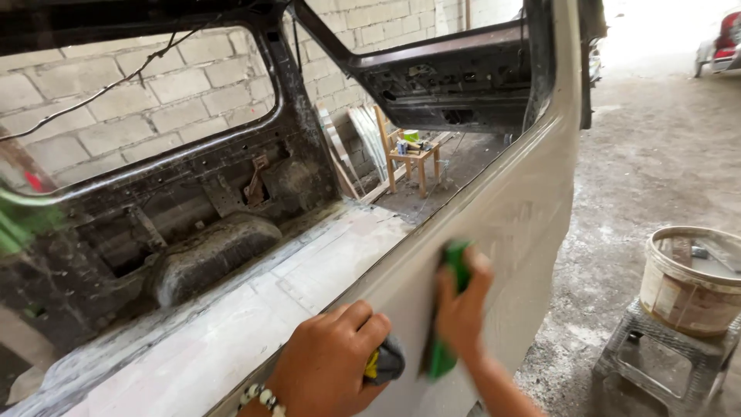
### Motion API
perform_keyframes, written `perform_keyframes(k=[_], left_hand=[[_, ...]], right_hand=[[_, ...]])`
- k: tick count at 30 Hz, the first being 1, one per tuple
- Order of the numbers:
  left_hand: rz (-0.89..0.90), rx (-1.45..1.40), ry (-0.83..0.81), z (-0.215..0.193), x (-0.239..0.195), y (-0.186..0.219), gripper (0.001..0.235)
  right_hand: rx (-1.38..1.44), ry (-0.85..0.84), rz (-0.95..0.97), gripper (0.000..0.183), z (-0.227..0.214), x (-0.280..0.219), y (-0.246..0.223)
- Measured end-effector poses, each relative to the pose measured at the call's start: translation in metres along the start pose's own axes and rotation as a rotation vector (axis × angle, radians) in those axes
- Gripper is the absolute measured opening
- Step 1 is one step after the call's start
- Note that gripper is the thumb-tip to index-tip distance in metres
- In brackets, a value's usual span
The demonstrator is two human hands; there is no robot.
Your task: The person uses a green sanding block to sand the exterior side panel of a vehicle. They work along the lower edge and the curved window frame, smoothing the surface of the bodywork.
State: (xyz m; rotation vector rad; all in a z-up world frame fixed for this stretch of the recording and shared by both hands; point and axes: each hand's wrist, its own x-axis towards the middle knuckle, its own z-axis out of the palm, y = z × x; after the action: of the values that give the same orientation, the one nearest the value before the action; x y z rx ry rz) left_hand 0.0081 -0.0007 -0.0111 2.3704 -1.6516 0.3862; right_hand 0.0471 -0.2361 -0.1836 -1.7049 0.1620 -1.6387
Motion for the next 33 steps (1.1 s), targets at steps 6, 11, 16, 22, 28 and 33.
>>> perform_keyframes(k=[6,11,16,22,28,33], left_hand=[[-0.042,0.018,0.0,-0.001,0.006,0.005,0.06],[-0.062,0.026,-0.009,0.001,0.01,0.004,0.063],[-0.052,0.046,0.031,0.005,0.002,0.007,0.055],[-0.056,0.085,-0.059,0.004,0.019,0.01,0.06],[0.016,0.151,-0.07,0.011,0.024,0.002,0.058],[0.081,0.17,0.023,0.015,0.047,0.003,0.053]], right_hand=[[0.043,0.051,0.075,0.051,0.004,-0.023,-0.029],[0.065,-0.005,-0.065,0.055,0.004,-0.042,-0.029],[0.049,0.053,0.239,0.042,0.0,0.037,0.015],[0.064,0.015,-0.043,0.063,0.003,-0.092,-0.039],[0.05,0.054,0.175,0.052,-0.005,0.003,0.04],[-0.038,0.07,0.236,0.05,-0.007,-0.019,0.005]])
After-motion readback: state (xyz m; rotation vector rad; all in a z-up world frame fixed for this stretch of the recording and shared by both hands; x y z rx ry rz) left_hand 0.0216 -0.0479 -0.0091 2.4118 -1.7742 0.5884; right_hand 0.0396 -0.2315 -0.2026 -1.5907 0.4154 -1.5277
